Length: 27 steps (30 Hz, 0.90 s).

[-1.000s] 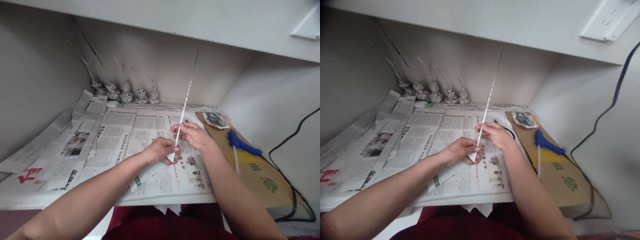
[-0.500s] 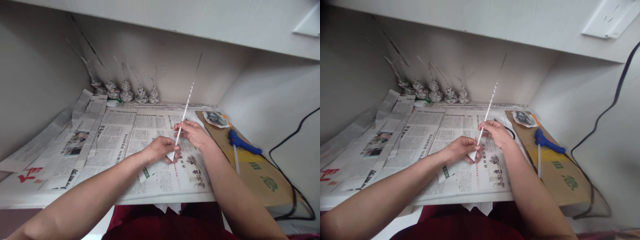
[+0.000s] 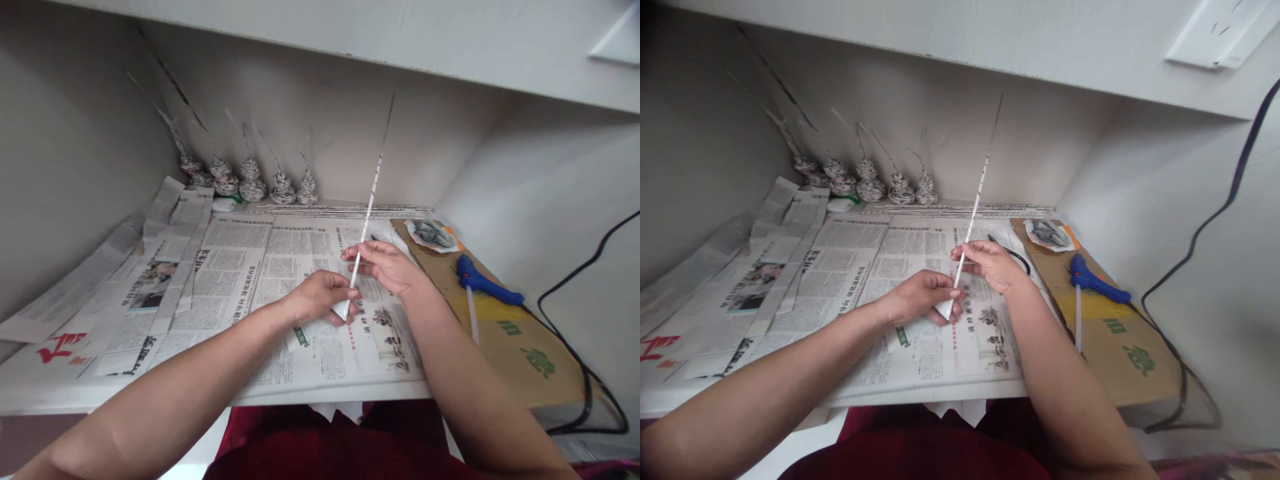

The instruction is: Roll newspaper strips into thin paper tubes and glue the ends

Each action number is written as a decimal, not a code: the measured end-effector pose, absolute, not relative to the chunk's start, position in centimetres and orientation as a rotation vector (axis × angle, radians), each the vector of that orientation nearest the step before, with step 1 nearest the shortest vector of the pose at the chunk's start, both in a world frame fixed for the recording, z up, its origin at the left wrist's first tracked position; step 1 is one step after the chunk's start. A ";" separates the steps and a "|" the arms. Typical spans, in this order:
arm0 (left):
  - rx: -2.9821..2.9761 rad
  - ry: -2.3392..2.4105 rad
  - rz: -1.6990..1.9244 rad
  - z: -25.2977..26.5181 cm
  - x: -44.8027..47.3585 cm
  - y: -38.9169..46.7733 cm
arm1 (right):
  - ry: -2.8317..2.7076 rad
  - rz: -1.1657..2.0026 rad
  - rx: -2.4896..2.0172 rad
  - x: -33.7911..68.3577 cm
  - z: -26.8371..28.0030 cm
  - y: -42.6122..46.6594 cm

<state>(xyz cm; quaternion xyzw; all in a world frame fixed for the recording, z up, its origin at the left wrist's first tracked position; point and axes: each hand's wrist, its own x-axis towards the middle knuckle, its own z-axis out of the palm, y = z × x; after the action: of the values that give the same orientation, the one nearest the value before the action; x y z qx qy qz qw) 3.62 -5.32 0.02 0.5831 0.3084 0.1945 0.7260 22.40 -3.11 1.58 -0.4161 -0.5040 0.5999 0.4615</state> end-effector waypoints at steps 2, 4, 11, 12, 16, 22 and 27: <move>1.297 0.670 0.424 0.0 3.6 -5.3 | -1.191 1.412 -1.048 22.4 1.5 -3.0; 1.288 0.677 0.428 -0.1 3.7 -5.3 | -1.170 1.395 -1.056 22.4 1.4 -2.9; 1.276 0.706 0.432 0.1 3.8 -5.3 | -1.209 1.475 -0.995 22.6 1.5 -3.0; 1.277 0.704 0.425 0.2 3.8 -5.4 | -1.183 1.452 -1.001 22.6 1.5 -3.0; 1.267 0.714 0.438 0.3 3.8 -5.4 | -1.185 1.484 -0.995 22.7 1.6 -3.0; 1.296 0.681 0.407 0.0 3.8 -5.3 | -1.203 1.435 -1.043 22.7 1.4 -3.0; 1.301 0.693 0.415 0.0 3.7 -5.3 | -1.261 1.491 -1.008 22.8 1.5 -3.0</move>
<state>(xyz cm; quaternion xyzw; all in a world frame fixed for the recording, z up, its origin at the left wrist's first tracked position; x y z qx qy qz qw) 3.72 -5.27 0.00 0.5889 0.3137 0.1880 0.7208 22.76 -3.05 1.53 -0.4084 -0.5109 0.6045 0.4548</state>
